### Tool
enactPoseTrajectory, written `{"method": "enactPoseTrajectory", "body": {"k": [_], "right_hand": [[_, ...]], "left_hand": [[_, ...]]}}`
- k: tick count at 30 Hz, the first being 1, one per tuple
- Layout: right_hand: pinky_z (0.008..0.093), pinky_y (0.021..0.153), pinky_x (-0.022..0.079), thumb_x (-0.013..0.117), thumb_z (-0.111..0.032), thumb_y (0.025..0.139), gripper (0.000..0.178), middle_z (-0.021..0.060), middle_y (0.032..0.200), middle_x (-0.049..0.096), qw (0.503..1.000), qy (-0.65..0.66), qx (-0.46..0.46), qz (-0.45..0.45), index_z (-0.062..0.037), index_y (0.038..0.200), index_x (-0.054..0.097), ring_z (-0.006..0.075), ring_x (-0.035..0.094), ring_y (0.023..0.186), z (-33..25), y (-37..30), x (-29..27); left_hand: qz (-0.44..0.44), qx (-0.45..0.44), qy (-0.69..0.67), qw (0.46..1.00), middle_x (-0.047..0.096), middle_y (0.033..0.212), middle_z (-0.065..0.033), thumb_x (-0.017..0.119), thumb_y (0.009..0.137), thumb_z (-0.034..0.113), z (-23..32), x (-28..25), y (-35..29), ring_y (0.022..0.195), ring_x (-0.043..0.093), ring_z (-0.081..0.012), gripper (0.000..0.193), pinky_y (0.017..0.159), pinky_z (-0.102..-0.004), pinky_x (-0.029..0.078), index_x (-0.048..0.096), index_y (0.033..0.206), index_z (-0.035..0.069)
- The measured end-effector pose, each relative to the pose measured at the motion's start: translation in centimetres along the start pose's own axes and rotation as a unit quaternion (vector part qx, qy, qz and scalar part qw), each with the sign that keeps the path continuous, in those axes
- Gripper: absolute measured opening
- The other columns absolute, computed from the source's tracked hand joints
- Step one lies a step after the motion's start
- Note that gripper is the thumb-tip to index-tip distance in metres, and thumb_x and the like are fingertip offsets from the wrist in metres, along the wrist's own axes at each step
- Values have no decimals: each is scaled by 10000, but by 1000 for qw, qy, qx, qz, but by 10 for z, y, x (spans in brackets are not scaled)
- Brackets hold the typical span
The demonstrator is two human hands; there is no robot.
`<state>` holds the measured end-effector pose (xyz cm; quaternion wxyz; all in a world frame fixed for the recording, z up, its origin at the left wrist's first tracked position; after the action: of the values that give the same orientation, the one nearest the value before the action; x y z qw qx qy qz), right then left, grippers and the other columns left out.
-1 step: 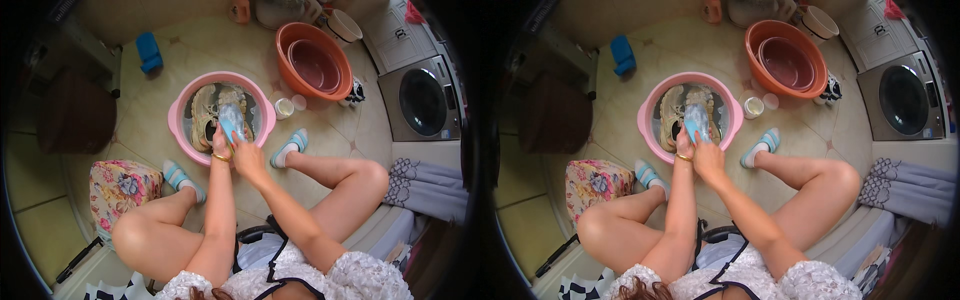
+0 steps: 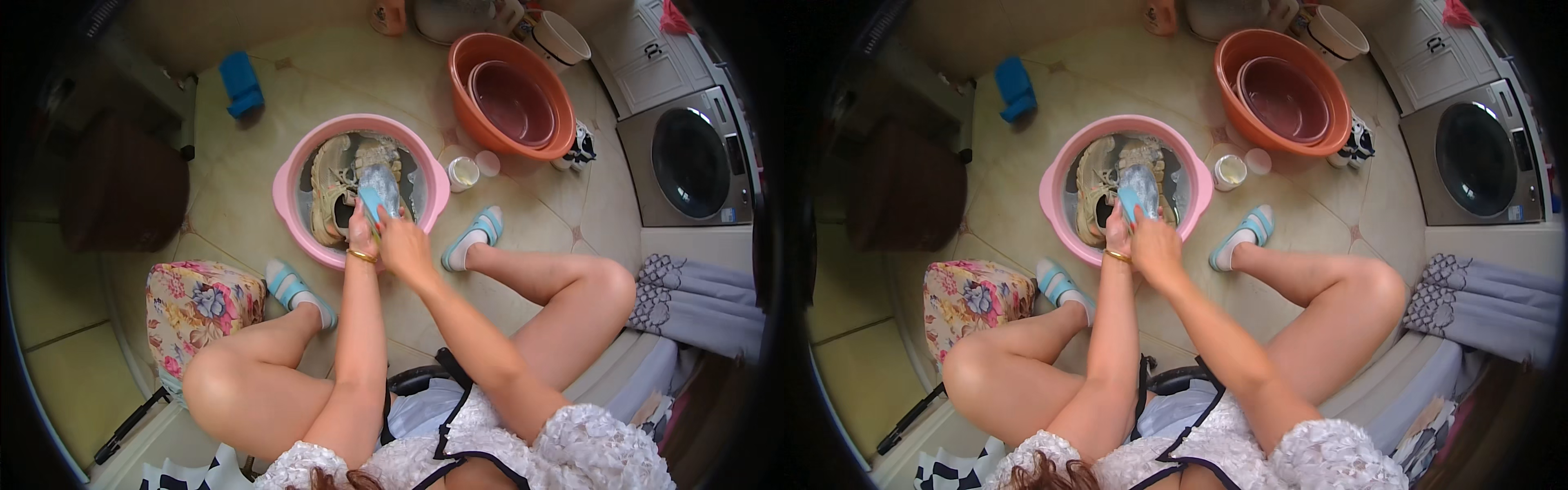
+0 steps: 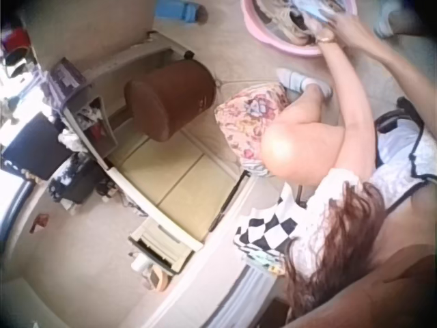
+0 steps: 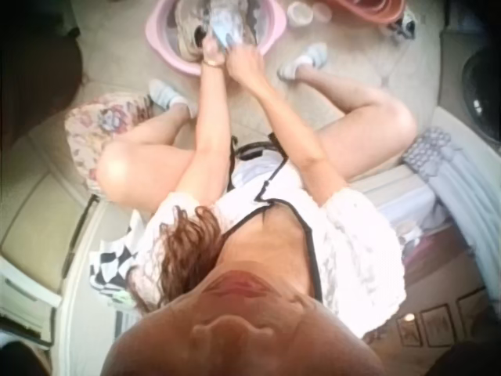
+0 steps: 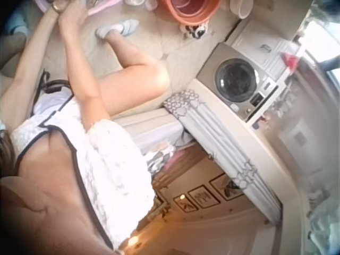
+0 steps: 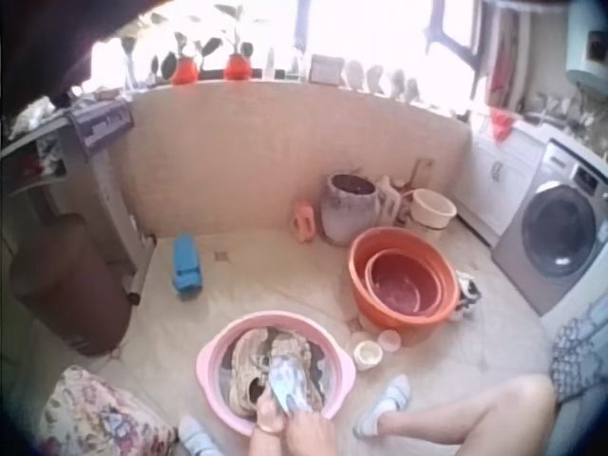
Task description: The person rinses a pink cloth under running water, then sits on the floor and scrubs a pair of sneakers in a pink basin using a brush. The person repeatedly scrubs the soles and uppers of the shoes.
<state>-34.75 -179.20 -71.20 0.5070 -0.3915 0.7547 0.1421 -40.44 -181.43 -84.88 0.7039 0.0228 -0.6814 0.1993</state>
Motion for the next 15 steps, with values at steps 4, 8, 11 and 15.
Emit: {"method": "enactPoseTrajectory", "body": {"k": [4,8,11,15], "right_hand": [[516,671,509,465,-243,940,349,232,805,665,997,-40,56,-31,-139,1257,569,406,655,766,-2,43,10],[518,638,503,479,-220,926,342,217,794,668,996,0,42,-75,-174,1250,576,398,657,745,-11,-18,-7],[499,659,506,480,-229,933,362,204,801,669,998,-2,38,-42,-194,1284,560,399,655,772,-3,-5,1],[486,709,509,495,-278,937,364,225,834,661,996,8,85,-10,-236,1290,570,400,647,820,29,56,8]], "left_hand": [[41,2,-109,993,613,1115,-177,323,976,528,6,-24,12,949,597,-375,589,840,-512,488,497,1252,38],[49,-28,-7,998,591,1107,-257,309,963,558,15,4,-5,933,591,-404,629,834,-513,492,487,1259,32],[91,19,37,995,608,1070,-168,360,976,499,13,5,-9,933,592,-301,539,875,-441,482,502,1237,49],[87,59,39,994,628,1111,-79,394,1003,362,3,21,6,1001,593,-213,394,963,-387,443,539,1227,72]]}}
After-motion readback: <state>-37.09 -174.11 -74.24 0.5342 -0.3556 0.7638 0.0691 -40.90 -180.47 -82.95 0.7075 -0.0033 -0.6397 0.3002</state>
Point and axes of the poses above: each hand's wrist, its own y-axis towards the middle knuckle, its own x-axis out of the palm, z = x × y, the point moved 7 cm from there along y, towards the middle knuckle
